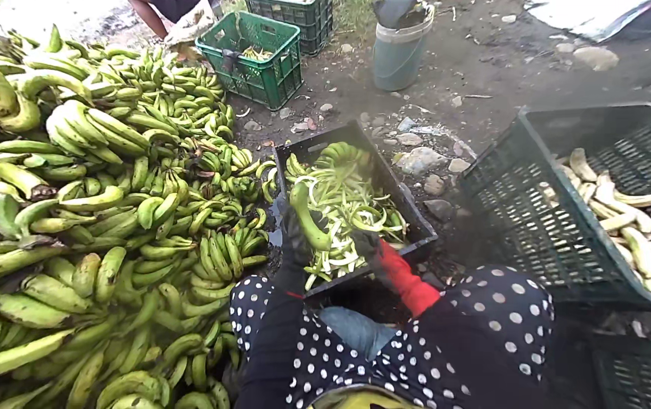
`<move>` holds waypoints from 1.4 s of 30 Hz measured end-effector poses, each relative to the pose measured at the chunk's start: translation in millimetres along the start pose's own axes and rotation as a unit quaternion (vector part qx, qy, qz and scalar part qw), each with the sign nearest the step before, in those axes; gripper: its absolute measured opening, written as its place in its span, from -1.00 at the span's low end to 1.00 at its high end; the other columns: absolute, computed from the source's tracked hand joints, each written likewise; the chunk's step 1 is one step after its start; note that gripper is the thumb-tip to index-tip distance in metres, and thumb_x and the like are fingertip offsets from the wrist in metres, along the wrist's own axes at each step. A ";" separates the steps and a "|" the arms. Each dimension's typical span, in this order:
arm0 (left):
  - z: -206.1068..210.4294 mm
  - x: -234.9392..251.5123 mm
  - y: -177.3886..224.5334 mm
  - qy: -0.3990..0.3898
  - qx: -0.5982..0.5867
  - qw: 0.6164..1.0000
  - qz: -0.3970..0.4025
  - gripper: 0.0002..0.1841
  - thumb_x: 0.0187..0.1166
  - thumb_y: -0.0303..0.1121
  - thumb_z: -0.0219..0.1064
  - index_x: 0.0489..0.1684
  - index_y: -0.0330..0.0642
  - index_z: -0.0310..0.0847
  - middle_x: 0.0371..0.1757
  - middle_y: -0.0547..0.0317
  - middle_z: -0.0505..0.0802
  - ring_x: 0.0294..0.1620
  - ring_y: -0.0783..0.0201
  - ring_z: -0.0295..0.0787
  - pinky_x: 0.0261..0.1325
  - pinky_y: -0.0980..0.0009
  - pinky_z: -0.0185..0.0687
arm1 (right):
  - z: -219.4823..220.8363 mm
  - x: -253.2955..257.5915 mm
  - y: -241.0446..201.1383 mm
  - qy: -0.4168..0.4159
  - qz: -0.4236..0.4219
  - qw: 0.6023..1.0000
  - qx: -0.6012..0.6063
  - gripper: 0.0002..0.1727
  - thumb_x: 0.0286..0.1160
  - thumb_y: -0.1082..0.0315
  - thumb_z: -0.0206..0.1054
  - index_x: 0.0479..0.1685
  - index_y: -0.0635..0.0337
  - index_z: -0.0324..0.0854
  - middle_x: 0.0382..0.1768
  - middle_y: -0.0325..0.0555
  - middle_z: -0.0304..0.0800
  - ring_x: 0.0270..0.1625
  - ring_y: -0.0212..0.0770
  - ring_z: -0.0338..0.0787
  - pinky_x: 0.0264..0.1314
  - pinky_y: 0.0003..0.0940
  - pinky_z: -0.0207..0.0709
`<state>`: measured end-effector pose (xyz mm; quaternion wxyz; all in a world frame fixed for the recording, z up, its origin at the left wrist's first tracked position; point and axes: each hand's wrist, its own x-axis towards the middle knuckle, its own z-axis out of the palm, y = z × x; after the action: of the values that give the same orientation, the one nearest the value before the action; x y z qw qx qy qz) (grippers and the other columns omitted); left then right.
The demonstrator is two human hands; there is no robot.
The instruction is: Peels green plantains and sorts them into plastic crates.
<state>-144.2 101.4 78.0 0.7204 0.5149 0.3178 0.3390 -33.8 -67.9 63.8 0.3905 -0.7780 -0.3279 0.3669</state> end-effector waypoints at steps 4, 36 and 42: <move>-1.9 3.2 3.5 -0.040 -0.011 0.997 -0.058 -0.31 0.78 0.29 -0.34 0.40 -0.04 0.47 -0.29 0.18 0.79 -0.35 0.29 0.78 -0.24 0.30 0.78 | -24.0 12.1 -17.0 -0.061 -0.058 0.978 -0.193 -0.31 0.57 -0.07 0.31 0.75 -0.27 0.36 0.60 0.23 0.47 0.69 0.37 0.34 0.57 0.41 0.29; 0.2 -0.3 -9.7 -0.066 0.010 0.998 0.017 -0.51 0.81 -0.16 -0.26 0.39 -0.36 0.37 -0.17 0.10 0.76 -0.22 0.34 0.72 -0.06 0.33 0.72 | 5.3 -0.5 -38.9 0.024 0.054 0.983 -0.172 -0.43 0.69 -0.10 0.13 0.62 -0.16 0.54 0.49 0.35 0.55 0.58 0.46 0.44 0.42 0.46 0.38; 20.2 -19.9 7.3 -0.122 -0.049 0.978 -0.160 -0.61 0.91 -0.27 -0.36 0.19 -0.31 0.35 -0.42 0.09 0.74 -0.51 0.21 0.73 -0.42 0.29 0.76 | -21.0 82.2 -51.5 0.083 0.109 0.979 -0.151 -0.54 0.79 -0.02 0.11 0.52 -0.11 0.59 0.35 0.28 0.71 0.44 0.37 0.64 0.39 0.45 0.43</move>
<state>-140.4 76.3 92.5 0.8230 0.4594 0.2883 0.1692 14.4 14.6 90.6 0.2527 -0.8868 -0.2592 0.2874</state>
